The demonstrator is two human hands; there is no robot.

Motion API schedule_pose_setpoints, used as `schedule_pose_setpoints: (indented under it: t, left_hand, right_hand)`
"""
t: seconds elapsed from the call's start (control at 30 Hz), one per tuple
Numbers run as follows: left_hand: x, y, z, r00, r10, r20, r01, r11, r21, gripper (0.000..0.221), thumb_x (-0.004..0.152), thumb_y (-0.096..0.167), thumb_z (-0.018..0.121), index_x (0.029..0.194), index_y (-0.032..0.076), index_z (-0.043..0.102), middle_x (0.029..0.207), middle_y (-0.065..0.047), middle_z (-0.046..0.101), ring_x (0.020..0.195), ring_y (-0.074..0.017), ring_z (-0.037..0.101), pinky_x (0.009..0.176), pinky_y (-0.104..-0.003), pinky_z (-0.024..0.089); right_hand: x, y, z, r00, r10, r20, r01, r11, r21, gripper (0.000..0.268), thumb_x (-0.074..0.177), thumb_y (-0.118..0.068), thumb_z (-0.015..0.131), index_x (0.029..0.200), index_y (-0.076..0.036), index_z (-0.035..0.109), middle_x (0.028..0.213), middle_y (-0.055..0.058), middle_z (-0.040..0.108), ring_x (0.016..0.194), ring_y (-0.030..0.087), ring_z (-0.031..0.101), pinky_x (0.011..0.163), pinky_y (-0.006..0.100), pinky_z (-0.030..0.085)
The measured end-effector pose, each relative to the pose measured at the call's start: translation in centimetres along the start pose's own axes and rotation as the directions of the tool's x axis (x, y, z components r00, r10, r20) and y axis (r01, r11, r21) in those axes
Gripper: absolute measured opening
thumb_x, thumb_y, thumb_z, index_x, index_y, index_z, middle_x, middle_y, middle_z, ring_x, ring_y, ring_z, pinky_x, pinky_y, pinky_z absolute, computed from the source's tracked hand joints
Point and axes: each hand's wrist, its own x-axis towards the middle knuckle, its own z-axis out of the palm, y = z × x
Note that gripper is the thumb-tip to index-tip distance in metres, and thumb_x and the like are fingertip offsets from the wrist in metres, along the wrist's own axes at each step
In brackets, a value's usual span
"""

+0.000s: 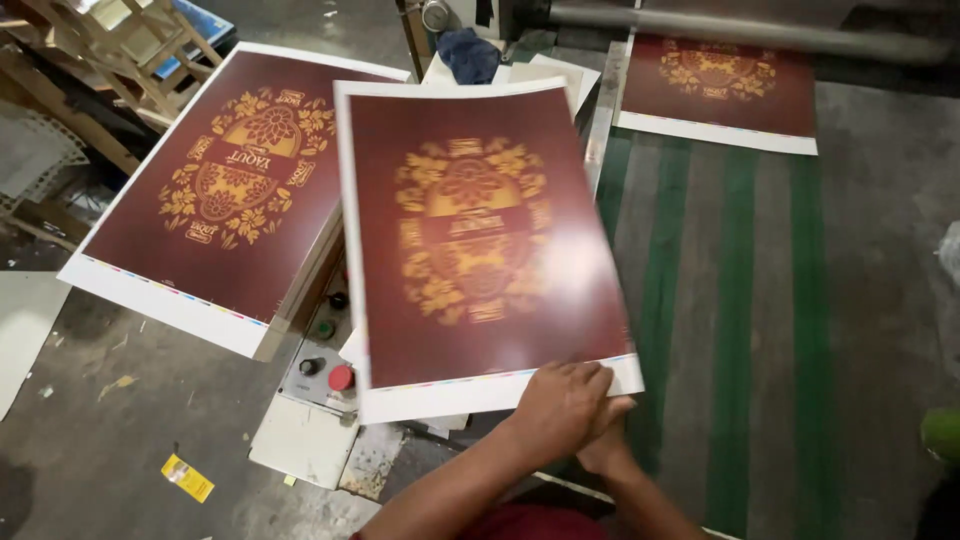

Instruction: The person repeatedly picks up large, maroon-colored printed sheets from a pile on a machine and places them onto a stack on the right side of the workspace. The task involves rapid, repetitive hand movements to transfer the sheets one by one.

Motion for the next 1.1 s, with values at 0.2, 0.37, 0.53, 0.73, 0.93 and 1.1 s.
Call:
schedule_pose_setpoints:
  t: [0.2,0.37,0.53,0.73,0.93,1.1]
  left_hand:
    - [-2.8,-12.3,-4.3,0.972,-0.117,-0.204,0.158,0.967,0.2,0.027,0.083,0.013,0.069,0.108,0.002,0.068,0.105,-0.016,0.071,0.097,-0.0339,0.066,0.086,-0.047,0.051]
    - [-9.8,-19.8,-14.9,0.878,-0.313,-0.362,0.47,0.712,0.523,0.028,0.096,0.002,0.058,0.12,-0.002,0.07,0.12,-0.02,0.072,0.107,-0.0356,0.065,0.094,-0.047,0.05]
    - [-16.1,-22.8,-18.5,0.675,-0.647,-0.355,0.629,0.253,0.735,0.071,0.095,0.05,0.061,0.134,-0.009,0.054,0.137,-0.027,0.057,0.127,-0.0426,0.054,0.096,-0.055,0.048]
    - [-16.9,-24.2,-22.3,0.702,-0.687,-0.19,0.626,0.468,0.624,0.032,0.103,0.026,0.053,0.125,0.005,0.064,0.131,-0.02,0.069,0.114,-0.0389,0.068,0.088,-0.053,0.056]
    - [-15.6,-23.2,-22.1,0.74,-0.67,-0.066,0.442,0.41,0.797,0.014,0.101,0.008,0.049,0.102,0.002,0.061,0.098,-0.021,0.072,0.081,-0.0401,0.074,0.07,-0.048,0.059]
    - [-15.7,-23.9,-22.3,0.788,-0.61,-0.085,0.34,0.315,0.886,0.012,0.099,0.008,0.051,0.093,0.003,0.059,0.084,-0.018,0.072,0.073,-0.0352,0.075,0.068,-0.042,0.061]
  right_hand:
    - [-0.6,2.6,-12.1,0.808,0.542,-0.232,-0.028,0.429,0.903,0.033,0.103,-0.012,0.061,0.135,-0.009,0.055,0.098,0.005,0.068,0.075,0.015,0.066,0.059,0.034,0.059]
    - [-4.6,9.2,-20.3,0.69,0.594,-0.413,0.019,0.556,0.831,0.04,0.106,-0.007,0.059,0.145,-0.012,0.05,0.105,0.005,0.067,0.075,0.016,0.067,0.054,0.033,0.058]
    - [-7.4,11.4,-23.3,0.531,0.641,-0.554,-0.001,0.655,0.756,0.043,0.114,-0.001,0.055,0.155,-0.002,0.044,0.124,0.014,0.069,0.092,0.02,0.073,0.067,0.033,0.062]
    - [-3.2,12.2,-22.6,0.658,0.574,-0.488,0.001,0.647,0.763,0.04,0.116,-0.004,0.051,0.155,-0.003,0.043,0.122,0.013,0.068,0.088,0.022,0.072,0.063,0.032,0.06]
    - [7.1,17.5,-23.3,0.697,0.566,-0.44,-0.085,0.675,0.733,0.028,0.117,-0.01,0.054,0.144,-0.004,0.047,0.107,0.012,0.069,0.078,0.021,0.071,0.059,0.032,0.059]
    - [17.0,21.4,-26.4,0.669,0.619,-0.412,-0.1,0.623,0.776,0.029,0.113,-0.014,0.054,0.14,-0.008,0.047,0.107,0.013,0.071,0.077,0.022,0.074,0.061,0.035,0.061]
